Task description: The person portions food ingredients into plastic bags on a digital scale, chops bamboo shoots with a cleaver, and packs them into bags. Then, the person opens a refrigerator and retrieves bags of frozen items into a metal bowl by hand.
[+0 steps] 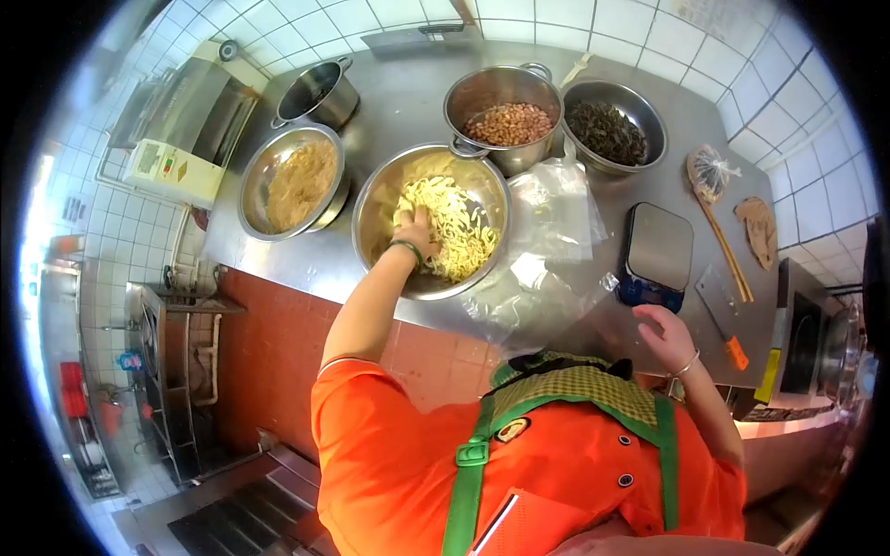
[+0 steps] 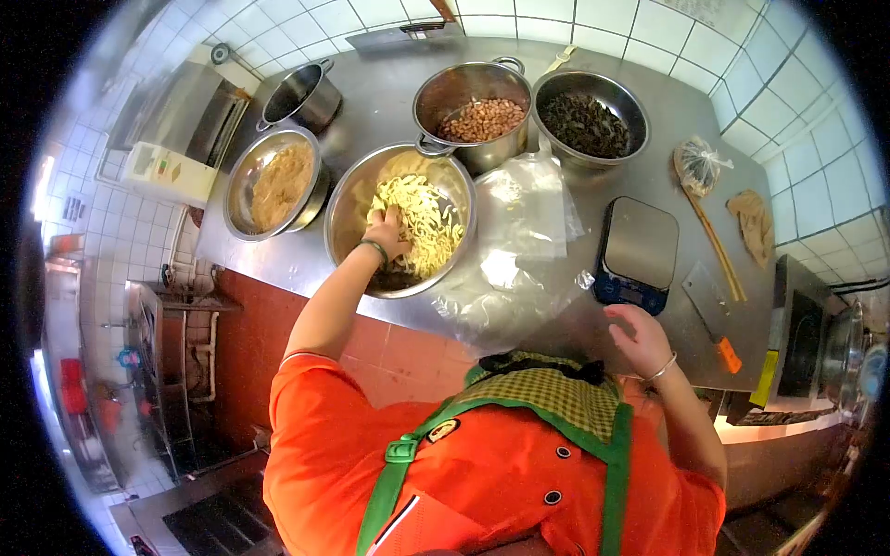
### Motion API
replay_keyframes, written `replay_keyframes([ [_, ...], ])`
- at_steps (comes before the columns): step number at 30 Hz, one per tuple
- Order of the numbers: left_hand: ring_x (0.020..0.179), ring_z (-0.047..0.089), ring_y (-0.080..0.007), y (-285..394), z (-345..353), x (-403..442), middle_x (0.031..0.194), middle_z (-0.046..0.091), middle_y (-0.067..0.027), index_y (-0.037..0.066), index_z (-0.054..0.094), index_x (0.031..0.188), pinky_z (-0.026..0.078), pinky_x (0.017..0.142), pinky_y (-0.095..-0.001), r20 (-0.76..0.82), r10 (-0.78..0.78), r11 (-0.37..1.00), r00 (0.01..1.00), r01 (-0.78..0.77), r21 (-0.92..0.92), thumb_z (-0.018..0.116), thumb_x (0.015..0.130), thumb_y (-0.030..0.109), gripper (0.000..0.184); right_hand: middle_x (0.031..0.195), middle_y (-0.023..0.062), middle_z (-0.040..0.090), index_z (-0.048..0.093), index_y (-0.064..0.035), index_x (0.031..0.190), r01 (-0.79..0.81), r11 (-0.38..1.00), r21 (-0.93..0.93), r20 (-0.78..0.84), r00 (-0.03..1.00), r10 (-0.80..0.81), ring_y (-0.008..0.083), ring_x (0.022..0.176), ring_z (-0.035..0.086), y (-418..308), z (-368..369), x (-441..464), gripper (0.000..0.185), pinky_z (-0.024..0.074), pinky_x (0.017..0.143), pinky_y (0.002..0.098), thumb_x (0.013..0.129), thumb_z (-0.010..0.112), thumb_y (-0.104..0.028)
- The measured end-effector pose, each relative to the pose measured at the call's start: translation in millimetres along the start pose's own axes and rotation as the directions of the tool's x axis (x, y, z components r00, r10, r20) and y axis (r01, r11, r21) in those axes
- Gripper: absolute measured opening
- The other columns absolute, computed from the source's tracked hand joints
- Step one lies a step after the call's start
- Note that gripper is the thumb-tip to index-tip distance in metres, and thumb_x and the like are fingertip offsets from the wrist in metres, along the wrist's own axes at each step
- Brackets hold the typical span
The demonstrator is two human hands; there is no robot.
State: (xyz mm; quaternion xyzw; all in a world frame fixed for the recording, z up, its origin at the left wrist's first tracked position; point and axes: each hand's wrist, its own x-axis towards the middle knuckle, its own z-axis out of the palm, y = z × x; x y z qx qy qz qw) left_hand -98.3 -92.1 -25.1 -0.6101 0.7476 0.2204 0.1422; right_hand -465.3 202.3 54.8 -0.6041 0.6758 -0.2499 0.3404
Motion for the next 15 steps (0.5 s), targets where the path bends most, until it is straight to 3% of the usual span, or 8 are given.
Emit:
replay_keyframes([
  [4, 0.112, 0.041, -0.0431, -25, 29, 30, 0.130, 0.031, -0.0276, 0.009, 0.024, 0.136, 0.038, 0.094, -0.0426, -0.119, -0.001, 0.999, 0.993, -0.004, -0.048, 0.068, 0.068, 0.021, 0.082, 0.101, 0.0111, 0.059, 0.055, -0.0026, 0.106, -0.098, 0.981, 0.168, -0.010, 0.995, 0.101, 0.0250, 0.095, 0.056, 16, 6, 0, 0.029, 0.0432, 0.084, 0.0326, 0.079, 0.055, -0.013],
  [6, 0.106, 0.049, -0.0376, -27, 3, 31, 0.112, 0.049, -0.0262, 0.009, 0.046, 0.121, 0.043, 0.089, -0.0388, -0.155, 0.029, 0.996, 0.988, -0.041, -0.076, 0.063, 0.068, 0.013, 0.056, 0.100, 0.0109, 0.059, 0.055, -0.0022, 0.106, -0.099, 0.984, 0.147, 0.019, 0.995, 0.097, 0.0242, 0.096, 0.057, 21, 9, 2, 0.029, 0.0434, 0.083, 0.0321, 0.079, 0.055, -0.012],
  [7, 0.097, 0.055, -0.0350, -35, -2, 37, 0.092, 0.060, -0.0239, 0.007, 0.055, 0.113, 0.045, 0.085, -0.0374, -0.145, -0.008, 0.952, 0.989, -0.037, -0.303, 0.060, 0.068, 0.008, 0.045, 0.100, 0.0109, 0.059, 0.055, -0.0022, 0.106, -0.103, 0.983, 0.149, 0.016, 0.995, 0.102, 0.0242, 0.096, 0.057, 20, 9, 3, 0.029, 0.0434, 0.083, 0.0321, 0.079, 0.055, -0.012],
  [8, 0.076, 0.062, -0.0282, -47, 4, 48, 0.081, 0.062, -0.0207, 0.005, 0.057, 0.110, 0.050, 0.068, -0.0353, -0.192, -0.017, 0.896, 0.981, -0.070, -0.438, 0.060, 0.067, 0.007, 0.043, 0.101, 0.0106, 0.059, 0.055, -0.0020, 0.107, -0.075, 0.991, 0.114, 0.032, 0.997, 0.072, 0.0229, 0.096, 0.057, 18, 9, 3, 0.029, 0.0437, 0.083, 0.0316, 0.079, 0.055, -0.012],
  [11, 0.051, 0.054, -0.0143, -30, -37, 15, 0.077, 0.061, -0.0103, -0.003, 0.048, 0.116, 0.042, 0.041, -0.0271, -0.047, -0.097, 0.746, 0.994, 0.041, -0.665, 0.069, 0.070, 0.007, 0.051, 0.101, 0.0102, 0.059, 0.054, -0.0018, 0.107, -0.087, 0.987, 0.133, 0.053, 0.995, 0.081, 0.0204, 0.096, 0.057, 18, 5, 7, 0.029, 0.0441, 0.082, 0.0303, 0.080, 0.055, -0.010],
  [12, 0.054, 0.055, -0.0142, -34, -41, 16, 0.077, 0.061, -0.0101, -0.005, 0.047, 0.115, 0.042, 0.043, -0.0257, -0.128, -0.076, 0.834, 0.989, -0.007, -0.551, 0.072, 0.068, 0.009, 0.055, 0.102, 0.0101, 0.059, 0.054, -0.0017, 0.108, -0.134, 0.973, 0.186, 0.063, 0.990, 0.124, 0.0193, 0.096, 0.057, 20, 4, 6, 0.029, 0.0443, 0.083, 0.0296, 0.080, 0.055, -0.009],
  [14, 0.076, 0.059, -0.0230, -23, -58, 0, 0.091, 0.059, -0.0176, -0.003, 0.044, 0.119, 0.050, 0.063, -0.0314, 0.022, -0.123, 0.794, 0.992, 0.112, -0.597, 0.073, 0.068, 0.019, 0.063, 0.102, 0.0101, 0.059, 0.054, -0.0015, 0.108, -0.155, 0.959, 0.238, 0.063, 0.988, 0.144, 0.0188, 0.097, 0.057, 29, 7, 4, 0.029, 0.0442, 0.083, 0.0292, 0.080, 0.055, -0.008],
  [15, 0.076, 0.059, -0.0230, -25, -49, 4, 0.091, 0.059, -0.0176, -0.003, 0.044, 0.119, 0.050, 0.063, -0.0314, 0.021, -0.123, 0.794, 0.992, 0.111, -0.597, 0.073, 0.068, 0.019, 0.063, 0.102, 0.0102, 0.059, 0.053, -0.0014, 0.108, -0.174, 0.942, 0.287, 0.056, 0.985, 0.165, 0.0182, 0.097, 0.057, 32, 8, 4, 0.028, 0.0442, 0.084, 0.0288, 0.081, 0.055, -0.008],
])
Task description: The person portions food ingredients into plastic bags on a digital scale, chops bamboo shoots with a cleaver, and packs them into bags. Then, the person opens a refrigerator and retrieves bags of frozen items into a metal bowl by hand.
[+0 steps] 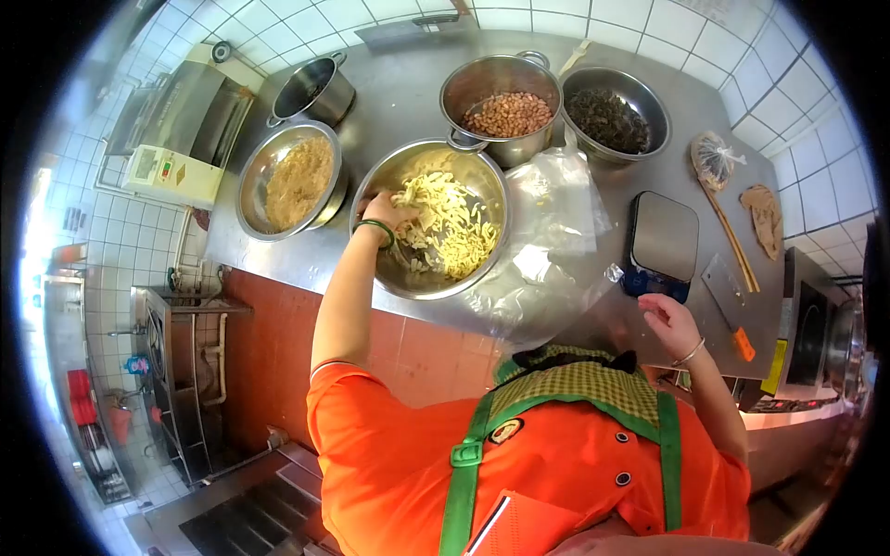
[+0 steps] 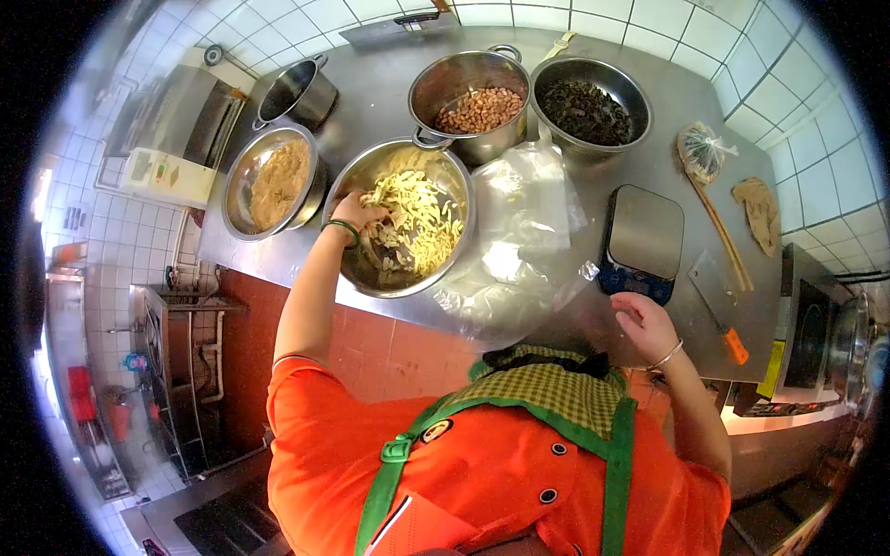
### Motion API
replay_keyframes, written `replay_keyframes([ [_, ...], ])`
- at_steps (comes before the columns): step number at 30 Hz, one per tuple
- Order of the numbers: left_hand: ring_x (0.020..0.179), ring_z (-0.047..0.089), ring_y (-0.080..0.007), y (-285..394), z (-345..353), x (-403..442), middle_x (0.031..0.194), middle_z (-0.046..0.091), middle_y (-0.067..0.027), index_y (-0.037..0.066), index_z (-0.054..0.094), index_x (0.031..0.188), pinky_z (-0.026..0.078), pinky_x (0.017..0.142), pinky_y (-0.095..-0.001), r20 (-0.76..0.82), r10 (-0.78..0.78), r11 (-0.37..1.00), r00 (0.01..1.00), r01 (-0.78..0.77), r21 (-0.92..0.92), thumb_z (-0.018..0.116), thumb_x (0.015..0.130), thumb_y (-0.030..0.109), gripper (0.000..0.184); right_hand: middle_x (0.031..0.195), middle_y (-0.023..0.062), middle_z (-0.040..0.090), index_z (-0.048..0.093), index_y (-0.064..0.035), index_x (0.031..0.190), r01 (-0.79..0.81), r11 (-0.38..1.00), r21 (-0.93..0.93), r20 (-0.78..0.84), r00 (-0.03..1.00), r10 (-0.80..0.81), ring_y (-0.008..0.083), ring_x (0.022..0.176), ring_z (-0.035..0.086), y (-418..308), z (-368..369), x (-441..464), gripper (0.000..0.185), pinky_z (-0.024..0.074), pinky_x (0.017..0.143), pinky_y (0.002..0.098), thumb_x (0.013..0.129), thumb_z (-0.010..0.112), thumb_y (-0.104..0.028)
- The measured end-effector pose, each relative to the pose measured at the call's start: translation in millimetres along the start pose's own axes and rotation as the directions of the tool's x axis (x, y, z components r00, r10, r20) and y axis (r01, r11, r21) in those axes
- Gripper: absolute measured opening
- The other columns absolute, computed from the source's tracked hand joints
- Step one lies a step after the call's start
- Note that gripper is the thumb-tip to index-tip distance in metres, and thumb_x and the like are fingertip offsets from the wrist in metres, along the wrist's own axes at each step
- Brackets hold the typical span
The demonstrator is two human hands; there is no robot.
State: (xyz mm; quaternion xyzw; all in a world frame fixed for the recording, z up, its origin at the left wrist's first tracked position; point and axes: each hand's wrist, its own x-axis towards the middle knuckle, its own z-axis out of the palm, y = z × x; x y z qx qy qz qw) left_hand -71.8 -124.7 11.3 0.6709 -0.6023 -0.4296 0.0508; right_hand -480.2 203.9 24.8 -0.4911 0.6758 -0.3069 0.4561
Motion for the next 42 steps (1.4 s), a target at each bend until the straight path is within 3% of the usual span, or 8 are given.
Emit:
replay_keyframes([
  [2, 0.105, 0.049, -0.0345, -12, 14, 10, 0.115, 0.047, -0.0257, 0.003, 0.037, 0.128, 0.043, 0.088, -0.0379, -0.109, 0.271, 0.794, 0.956, -0.157, 0.588, 0.068, 0.072, 0.034, 0.071, 0.103, 0.0102, 0.059, 0.053, -0.0012, 0.109, -0.019, 0.999, -0.039, 0.018, 1.000, 0.020, 0.0182, 0.097, 0.057, -6, -2, -3, 0.028, 0.0441, 0.084, 0.0287, 0.081, 0.055, -0.007],
  [6, 0.127, 0.024, -0.0418, -4, 39, 36, 0.140, 0.011, -0.0277, 0.011, 0.022, 0.138, 0.025, 0.105, -0.0368, -0.214, -0.074, 0.990, 0.974, 0.098, 0.105, 0.057, 0.071, 0.054, 0.086, 0.103, 0.0105, 0.059, 0.053, -0.0007, 0.109, -0.027, 1.000, 0.012, 0.042, 0.999, 0.027, 0.0188, 0.096, 0.058, 6, 3, -8, 0.029, 0.0445, 0.083, 0.0286, 0.081, 0.055, -0.007],
  [10, 0.127, 0.023, -0.0435, 47, 65, 33, 0.142, 0.008, -0.0235, 0.030, 0.012, 0.139, 0.031, 0.098, -0.0508, -0.268, -0.164, 0.912, 0.949, 0.250, 0.327, 0.057, 0.068, 0.065, 0.091, 0.101, 0.0114, 0.059, 0.053, -0.0002, 0.109, -0.046, 0.994, -0.100, 0.068, 0.996, 0.053, 0.0200, 0.093, 0.058, 0, 10, -15, 0.029, 0.0450, 0.082, 0.0293, 0.081, 0.055, -0.008],
  [21, 0.093, 0.057, -0.0333, 16, 61, 76, 0.107, 0.056, -0.0212, 0.006, 0.058, 0.103, 0.047, 0.082, -0.0372, -0.449, 0.409, 0.862, 0.795, -0.175, 0.476, 0.056, 0.076, 0.024, 0.033, 0.098, 0.0109, 0.059, 0.054, -0.0029, 0.108, -0.100, 0.990, -0.100, 0.015, 0.995, 0.102, 0.0203, 0.087, 0.058, 17, 10, -31, 0.027, 0.0460, 0.077, 0.0292, 0.081, 0.055, -0.006],
  [23, 0.084, 0.060, -0.0302, 27, 30, 51, 0.093, 0.062, -0.0200, 0.004, 0.059, 0.099, 0.047, 0.076, -0.0355, -0.390, 0.318, 0.942, 0.865, -0.334, 0.027, 0.058, 0.075, 0.021, 0.029, 0.097, 0.0102, 0.060, 0.054, -0.0032, 0.108, -0.095, 0.993, -0.064, -0.058, 0.994, 0.091, 0.0193, 0.086, 0.058, 16, 3, -31, 0.027, 0.0459, 0.076, 0.0286, 0.081, 0.055, -0.006],
  [31, 0.075, 0.056, -0.0146, -11, 5, 70, 0.089, 0.062, -0.0063, 0.000, 0.055, 0.107, 0.045, 0.067, -0.0265, -0.396, 0.201, 0.693, 0.896, -0.416, -0.590, 0.058, 0.080, 0.016, 0.031, 0.094, 0.0085, 0.061, 0.056, -0.0030, 0.104, -0.011, 0.982, -0.187, -0.135, 0.991, -0.015, 0.0176, 0.083, 0.058, 22, -26, -32, 0.024, 0.0462, 0.074, 0.0280, 0.081, 0.056, -0.006],
  [34, 0.069, 0.051, -0.0135, -16, -16, 72, 0.083, 0.058, -0.0040, 0.007, 0.057, 0.103, 0.043, 0.060, -0.0295, -0.575, 0.171, 0.875, 0.800, -0.391, -0.285, 0.053, 0.084, 0.030, 0.030, 0.096, 0.0095, 0.061, 0.056, -0.0039, 0.106, -0.038, 0.986, -0.162, -0.224, 0.975, 0.001, 0.0169, 0.087, 0.058, 62, -52, -32, 0.025, 0.0455, 0.076, 0.0278, 0.081, 0.055, -0.007],
  [42, 0.081, 0.058, -0.0174, 60, -31, 5, 0.095, 0.058, -0.0067, 0.004, 0.053, 0.106, 0.049, 0.065, -0.0285, -0.379, 0.212, 0.635, 0.901, -0.422, -0.648, 0.057, 0.084, 0.017, 0.026, 0.102, 0.0151, 0.056, 0.055, -0.0043, 0.103, -0.260, 0.925, -0.278, -0.513, 0.854, 0.086, 0.0280, 0.095, 0.054, 128, -127, -68, 0.029, 0.0438, 0.082, 0.0357, 0.076, 0.058, -0.013],
])
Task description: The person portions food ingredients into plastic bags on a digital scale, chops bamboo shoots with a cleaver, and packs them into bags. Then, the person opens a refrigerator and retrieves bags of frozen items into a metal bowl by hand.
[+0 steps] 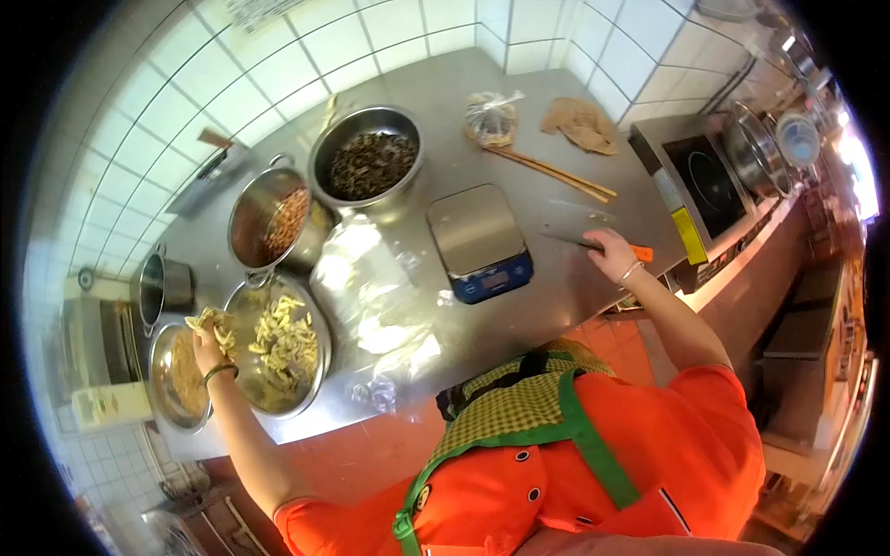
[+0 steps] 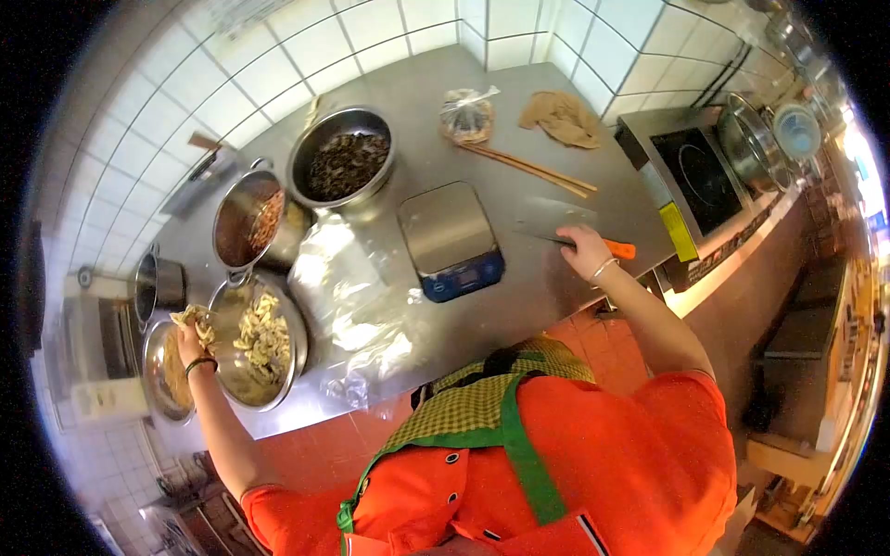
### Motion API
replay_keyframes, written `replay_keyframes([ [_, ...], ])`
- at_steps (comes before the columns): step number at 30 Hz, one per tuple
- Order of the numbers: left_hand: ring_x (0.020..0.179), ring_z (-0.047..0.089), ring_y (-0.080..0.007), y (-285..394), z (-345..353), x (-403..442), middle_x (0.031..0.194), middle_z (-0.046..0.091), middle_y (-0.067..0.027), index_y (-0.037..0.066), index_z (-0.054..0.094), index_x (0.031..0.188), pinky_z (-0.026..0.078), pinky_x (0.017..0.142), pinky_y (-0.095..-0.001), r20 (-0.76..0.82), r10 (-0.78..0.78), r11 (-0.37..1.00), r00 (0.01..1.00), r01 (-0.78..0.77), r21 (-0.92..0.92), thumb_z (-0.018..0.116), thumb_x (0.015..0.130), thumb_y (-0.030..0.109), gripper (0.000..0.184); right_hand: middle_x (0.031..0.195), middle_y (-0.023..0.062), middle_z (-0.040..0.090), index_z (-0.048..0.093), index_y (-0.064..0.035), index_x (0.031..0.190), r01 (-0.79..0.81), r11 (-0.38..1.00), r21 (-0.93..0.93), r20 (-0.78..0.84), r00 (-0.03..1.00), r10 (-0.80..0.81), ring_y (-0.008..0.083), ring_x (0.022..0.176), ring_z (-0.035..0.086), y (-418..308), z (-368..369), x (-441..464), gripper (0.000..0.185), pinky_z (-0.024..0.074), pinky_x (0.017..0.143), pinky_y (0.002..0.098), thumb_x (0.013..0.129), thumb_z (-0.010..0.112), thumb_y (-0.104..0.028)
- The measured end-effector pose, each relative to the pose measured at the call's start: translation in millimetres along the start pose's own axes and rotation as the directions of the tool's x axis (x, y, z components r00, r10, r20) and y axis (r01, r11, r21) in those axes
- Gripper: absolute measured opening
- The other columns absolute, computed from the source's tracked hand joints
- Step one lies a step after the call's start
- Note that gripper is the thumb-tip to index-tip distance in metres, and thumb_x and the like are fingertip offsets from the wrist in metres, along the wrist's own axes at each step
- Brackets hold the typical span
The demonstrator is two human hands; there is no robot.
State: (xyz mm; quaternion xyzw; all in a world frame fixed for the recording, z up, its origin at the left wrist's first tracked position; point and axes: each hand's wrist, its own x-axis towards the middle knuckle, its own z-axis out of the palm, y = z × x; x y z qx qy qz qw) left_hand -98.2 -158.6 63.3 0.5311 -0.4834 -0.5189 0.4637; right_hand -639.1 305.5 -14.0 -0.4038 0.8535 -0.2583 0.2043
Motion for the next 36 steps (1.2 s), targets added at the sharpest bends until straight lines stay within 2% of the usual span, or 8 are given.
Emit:
replay_keyframes([
  [5, 0.074, 0.057, -0.0130, 35, 91, -48, 0.091, 0.059, -0.0034, 0.004, 0.053, 0.107, 0.047, 0.059, -0.0244, 0.253, 0.008, 0.999, 0.967, -0.018, 0.041, 0.060, 0.083, 0.022, 0.031, 0.121, 0.0185, 0.041, 0.045, -0.0103, 0.117, 0.207, 0.841, -0.500, -0.049, 0.963, -0.267, 0.0387, 0.103, 0.045, 26, -8, -13, 0.050, 0.0413, 0.086, 0.0396, 0.070, 0.061, -0.009],
  [11, 0.071, 0.059, -0.0129, 36, 265, -165, 0.089, 0.061, -0.0058, 0.003, 0.053, 0.106, 0.050, 0.056, -0.0252, 0.560, -0.088, 0.993, 0.824, 0.025, 0.118, 0.051, 0.088, 0.034, 0.036, 0.110, 0.0188, 0.042, 0.040, -0.0121, 0.119, 0.103, 0.933, -0.346, 0.058, 0.994, -0.088, 0.0384, 0.095, 0.048, 92, -26, 14, 0.054, 0.0431, 0.082, 0.0417, 0.070, 0.058, -0.003],
  [14, 0.067, 0.059, -0.0128, 3, 346, -224, 0.089, 0.062, -0.0074, 0.003, 0.053, 0.106, 0.050, 0.057, -0.0237, 0.717, -0.186, 0.974, 0.671, 0.220, 0.047, 0.050, 0.089, 0.018, 0.023, 0.104, 0.0194, 0.043, 0.042, -0.0118, 0.118, 0.126, 0.954, -0.271, 0.133, 0.987, -0.093, 0.0379, 0.089, 0.051, 97, -47, 38, 0.051, 0.0441, 0.078, 0.0428, 0.071, 0.056, -0.003],
  [17, 0.077, 0.060, -0.0139, -80, 421, -266, 0.089, 0.063, -0.0063, 0.002, 0.055, 0.101, 0.050, 0.066, -0.0276, 0.806, -0.039, 0.974, 0.590, -0.159, 0.163, 0.051, 0.083, 0.004, 0.018, 0.103, 0.0202, 0.043, 0.044, -0.0113, 0.118, 0.164, 0.948, -0.273, 0.146, 0.981, -0.127, 0.0385, 0.084, 0.052, 93, -68, 60, 0.047, 0.0443, 0.074, 0.0433, 0.072, 0.054, -0.005],
  [21, 0.080, 0.059, -0.0354, -143, 507, -308, 0.087, 0.060, -0.0209, 0.004, 0.057, 0.094, 0.048, 0.072, -0.0410, 0.731, -0.099, 0.528, 0.675, -0.588, 0.613, 0.057, 0.077, 0.027, 0.029, 0.100, 0.0201, 0.046, 0.047, -0.0072, 0.115, 0.131, 0.978, -0.165, 0.088, 0.989, -0.118, 0.0385, 0.084, 0.051, 101, -82, 70, 0.040, 0.0433, 0.074, 0.0429, 0.075, 0.052, -0.008],
  [29, 0.100, 0.053, -0.0350, -89, 541, -348, 0.125, 0.037, -0.0195, 0.008, 0.029, 0.130, 0.048, 0.080, -0.0396, 0.657, -0.360, 0.127, 0.663, -0.662, 0.738, 0.062, 0.074, 0.041, 0.073, 0.087, 0.0222, 0.049, 0.050, 0.0032, 0.102, 0.053, 0.984, 0.173, 0.201, 0.976, -0.088, 0.0386, 0.082, 0.049, 92, -93, 46, 0.027, 0.0407, 0.074, 0.0412, 0.083, 0.047, -0.016],
  [33, 0.109, 0.047, -0.0355, -80, 519, -341, 0.128, 0.036, -0.0183, 0.009, 0.025, 0.134, 0.043, 0.087, -0.0419, 0.701, -0.341, 0.198, 0.627, -0.681, 0.705, 0.064, 0.072, 0.043, 0.080, 0.089, 0.0227, 0.051, 0.045, 0.0024, 0.098, 0.204, 0.968, 0.143, 0.073, 0.974, -0.216, 0.0389, 0.077, 0.051, 86, -88, 32, 0.019, 0.0417, 0.067, 0.0408, 0.085, 0.044, -0.012],
  [36, 0.109, 0.042, -0.0381, -109, 503, -325, 0.123, 0.041, -0.0202, 0.006, 0.035, 0.126, 0.037, 0.092, -0.0425, 0.776, 0.066, 0.369, 0.627, -0.738, 0.565, 0.070, 0.068, 0.030, 0.072, 0.094, 0.0248, 0.051, 0.039, 0.0021, 0.106, 0.128, 0.982, 0.139, 0.175, 0.973, -0.151, 0.0410, 0.086, 0.050, 64, -95, 24, 0.026, 0.0406, 0.075, 0.0448, 0.084, 0.043, -0.010],
])
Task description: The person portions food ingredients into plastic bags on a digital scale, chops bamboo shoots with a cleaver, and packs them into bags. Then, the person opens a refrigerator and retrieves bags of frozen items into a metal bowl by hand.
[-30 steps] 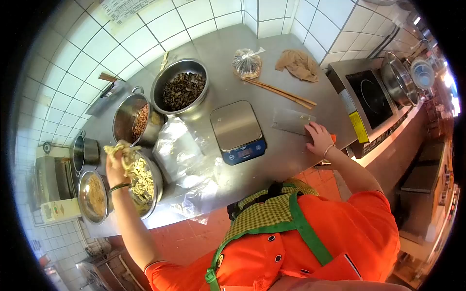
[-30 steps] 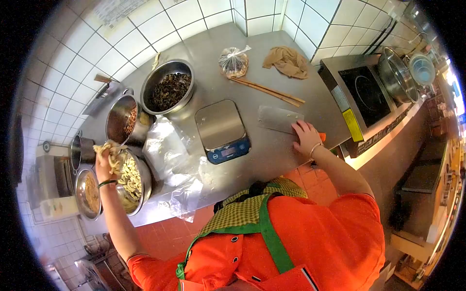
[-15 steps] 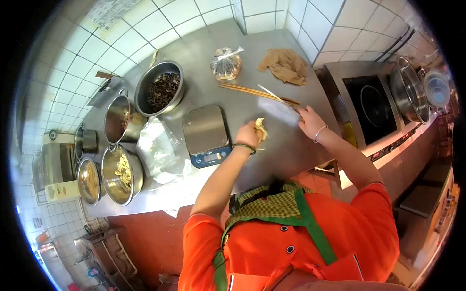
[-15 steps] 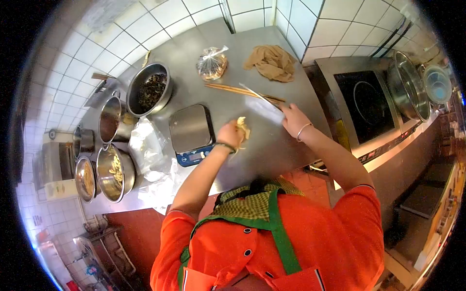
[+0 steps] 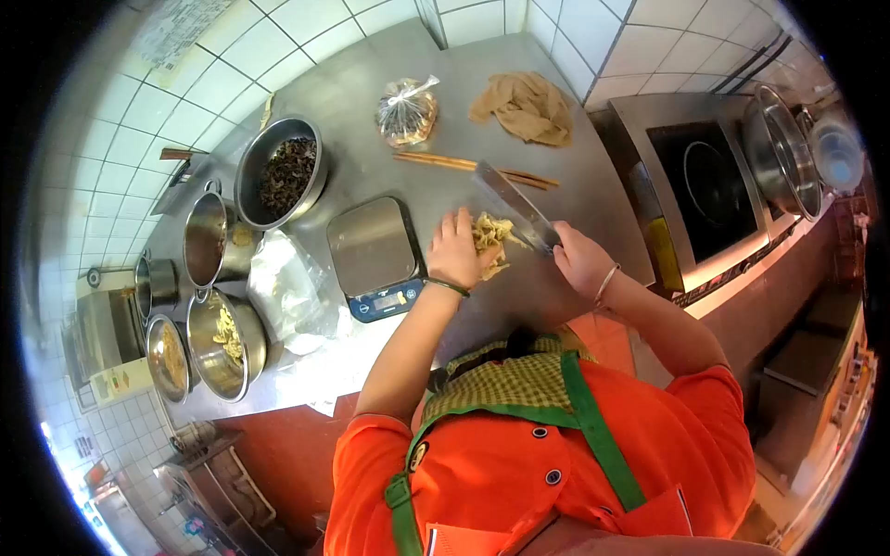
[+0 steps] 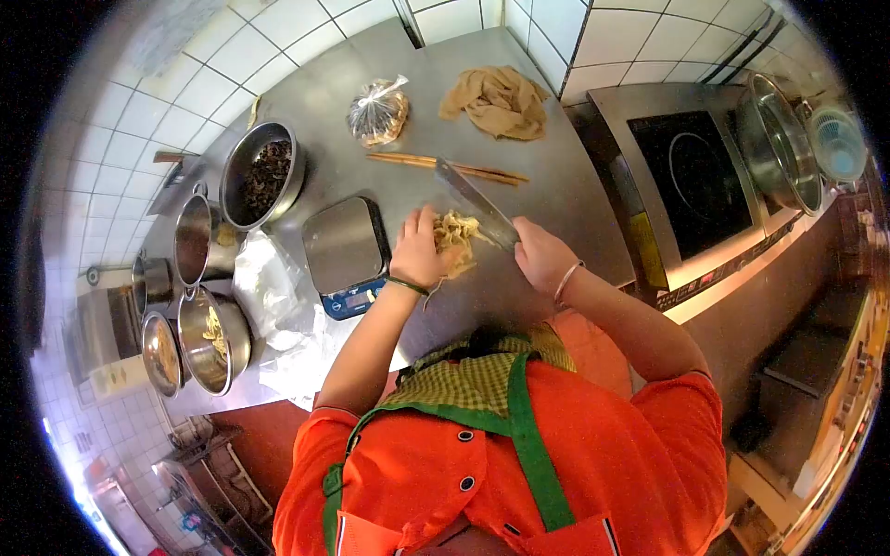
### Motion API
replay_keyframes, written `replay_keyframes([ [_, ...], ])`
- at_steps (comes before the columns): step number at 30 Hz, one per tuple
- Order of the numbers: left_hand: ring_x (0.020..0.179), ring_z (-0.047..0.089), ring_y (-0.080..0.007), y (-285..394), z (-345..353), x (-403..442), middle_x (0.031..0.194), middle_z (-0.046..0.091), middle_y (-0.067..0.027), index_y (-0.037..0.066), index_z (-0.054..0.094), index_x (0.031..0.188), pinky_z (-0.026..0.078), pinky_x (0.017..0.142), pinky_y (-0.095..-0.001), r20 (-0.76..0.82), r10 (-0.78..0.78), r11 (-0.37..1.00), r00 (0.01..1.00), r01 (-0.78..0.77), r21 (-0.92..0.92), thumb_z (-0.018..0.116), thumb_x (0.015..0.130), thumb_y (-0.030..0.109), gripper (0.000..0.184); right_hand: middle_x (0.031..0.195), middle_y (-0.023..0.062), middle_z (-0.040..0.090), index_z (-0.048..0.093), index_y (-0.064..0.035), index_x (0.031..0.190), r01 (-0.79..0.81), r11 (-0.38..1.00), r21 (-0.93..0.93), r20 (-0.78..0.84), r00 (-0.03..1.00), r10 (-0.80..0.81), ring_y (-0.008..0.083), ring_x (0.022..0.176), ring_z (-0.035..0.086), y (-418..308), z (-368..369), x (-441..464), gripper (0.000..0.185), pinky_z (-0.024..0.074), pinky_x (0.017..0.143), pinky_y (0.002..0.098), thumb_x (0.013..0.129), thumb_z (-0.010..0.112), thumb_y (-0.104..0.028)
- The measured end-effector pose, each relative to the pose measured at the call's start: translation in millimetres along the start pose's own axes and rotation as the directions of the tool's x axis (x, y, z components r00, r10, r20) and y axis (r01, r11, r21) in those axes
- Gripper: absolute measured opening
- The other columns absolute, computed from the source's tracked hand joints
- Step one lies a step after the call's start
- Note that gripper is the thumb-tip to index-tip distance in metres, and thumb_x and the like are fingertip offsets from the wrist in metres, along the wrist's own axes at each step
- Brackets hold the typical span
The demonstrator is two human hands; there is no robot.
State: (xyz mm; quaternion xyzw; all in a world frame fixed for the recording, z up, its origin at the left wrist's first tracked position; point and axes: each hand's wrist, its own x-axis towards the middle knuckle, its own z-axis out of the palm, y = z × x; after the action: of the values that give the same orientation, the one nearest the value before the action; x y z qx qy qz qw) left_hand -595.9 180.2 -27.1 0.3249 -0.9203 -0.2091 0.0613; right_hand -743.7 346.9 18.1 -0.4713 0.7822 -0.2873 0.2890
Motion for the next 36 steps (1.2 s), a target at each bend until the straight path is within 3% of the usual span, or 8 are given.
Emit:
replay_keyframes([
  [3, 0.102, 0.045, -0.0361, -20, 29, 6, 0.116, 0.047, -0.0172, 0.006, 0.044, 0.120, 0.038, 0.087, -0.0421, -0.074, 0.239, 0.943, 0.968, -0.250, -0.222, 0.067, 0.069, 0.023, 0.058, 0.094, 0.0253, 0.051, 0.038, 0.0025, 0.105, -0.002, 0.995, -0.099, 0.035, 0.999, 0.005, 0.0413, 0.085, 0.052, -7, 9, 3, 0.024, 0.0419, 0.074, 0.0451, 0.084, 0.043, -0.009],
  [7, 0.097, 0.047, -0.0336, -1, 27, 1, 0.110, 0.051, -0.0130, 0.006, 0.051, 0.111, 0.039, 0.083, -0.0414, -0.194, 0.162, 0.947, 0.968, -0.207, -0.244, 0.065, 0.069, 0.016, 0.046, 0.093, 0.0257, 0.052, 0.038, 0.0025, 0.100, -0.127, 0.977, -0.172, 0.104, 0.984, 0.147, 0.0416, 0.083, 0.052, -20, 12, 12, 0.020, 0.0429, 0.073, 0.0452, 0.083, 0.044, -0.007],
  [12, 0.098, 0.047, -0.0312, -6, 35, 15, 0.105, 0.053, -0.0100, 0.007, 0.056, 0.101, 0.039, 0.084, -0.0400, -0.261, 0.344, 0.906, 0.902, -0.392, -0.158, 0.066, 0.066, 0.012, 0.037, 0.085, 0.0269, 0.053, 0.035, 0.0018, 0.103, -0.158, 0.967, -0.201, 0.198, 0.960, 0.198, 0.0437, 0.079, 0.052, -18, 11, 25, 0.026, 0.0416, 0.069, 0.0474, 0.081, 0.044, -0.008],
  [19, 0.098, 0.048, -0.0309, -5, 22, 15, 0.101, 0.053, -0.0095, 0.006, 0.058, 0.093, 0.039, 0.084, -0.0412, -0.222, 0.400, 0.882, 0.889, -0.440, -0.170, 0.067, 0.064, 0.015, 0.032, 0.096, 0.0266, 0.053, 0.037, 0.0023, 0.105, -0.293, 0.944, -0.155, 0.064, 0.950, 0.305, 0.0425, 0.086, 0.053, -17, 41, 20, 0.024, 0.0436, 0.074, 0.0456, 0.085, 0.043, -0.009],
  [21, 0.096, 0.048, -0.0308, 1, 21, 17, 0.098, 0.053, -0.0094, 0.006, 0.058, 0.087, 0.040, 0.082, -0.0415, -0.212, 0.445, 0.889, 0.870, -0.458, -0.010, 0.066, 0.064, 0.016, 0.026, 0.100, 0.0262, 0.052, 0.036, 0.0018, 0.109, -0.374, 0.926, -0.045, 0.043, 0.926, 0.376, 0.0424, 0.087, 0.053, -22, 33, 22, 0.027, 0.0431, 0.074, 0.0455, 0.085, 0.043, -0.009],
  [24, 0.092, 0.049, -0.0302, 1, 35, 17, 0.094, 0.054, -0.0092, 0.006, 0.057, 0.082, 0.041, 0.079, -0.0413, -0.233, 0.407, 0.904, 0.883, -0.426, -0.035, 0.064, 0.066, 0.018, 0.021, 0.101, 0.0265, 0.051, 0.036, 0.0016, 0.108, -0.213, 0.977, -0.016, -0.147, 0.967, 0.208, 0.0423, 0.088, 0.052, -9, 35, 16, 0.026, 0.0425, 0.075, 0.0454, 0.085, 0.042, -0.009],
  [30, 0.086, 0.051, -0.0281, 3, 39, 13, 0.089, 0.055, -0.0074, 0.006, 0.056, 0.079, 0.043, 0.073, -0.0396, -0.277, 0.335, 0.927, 0.900, -0.367, -0.072, 0.062, 0.065, 0.015, 0.019, 0.105, 0.0248, 0.050, 0.034, 0.0013, 0.114, -0.270, 0.940, -0.208, 0.176, 0.935, 0.308, 0.0421, 0.090, 0.053, -38, 17, 7, 0.032, 0.0439, 0.077, 0.0452, 0.084, 0.042, -0.009],
  [36, 0.086, 0.051, -0.0288, 1, 37, 11, 0.090, 0.055, -0.0084, 0.005, 0.056, 0.080, 0.043, 0.073, -0.0390, -0.238, 0.364, 0.914, 0.900, -0.395, -0.093, 0.061, 0.064, 0.013, 0.019, 0.107, 0.0234, 0.050, 0.035, -0.0008, 0.112, -0.263, 0.918, -0.296, 0.166, 0.933, 0.321, 0.0425, 0.090, 0.053, -27, 38, 18, 0.029, 0.0452, 0.077, 0.0441, 0.085, 0.041, -0.009],
])
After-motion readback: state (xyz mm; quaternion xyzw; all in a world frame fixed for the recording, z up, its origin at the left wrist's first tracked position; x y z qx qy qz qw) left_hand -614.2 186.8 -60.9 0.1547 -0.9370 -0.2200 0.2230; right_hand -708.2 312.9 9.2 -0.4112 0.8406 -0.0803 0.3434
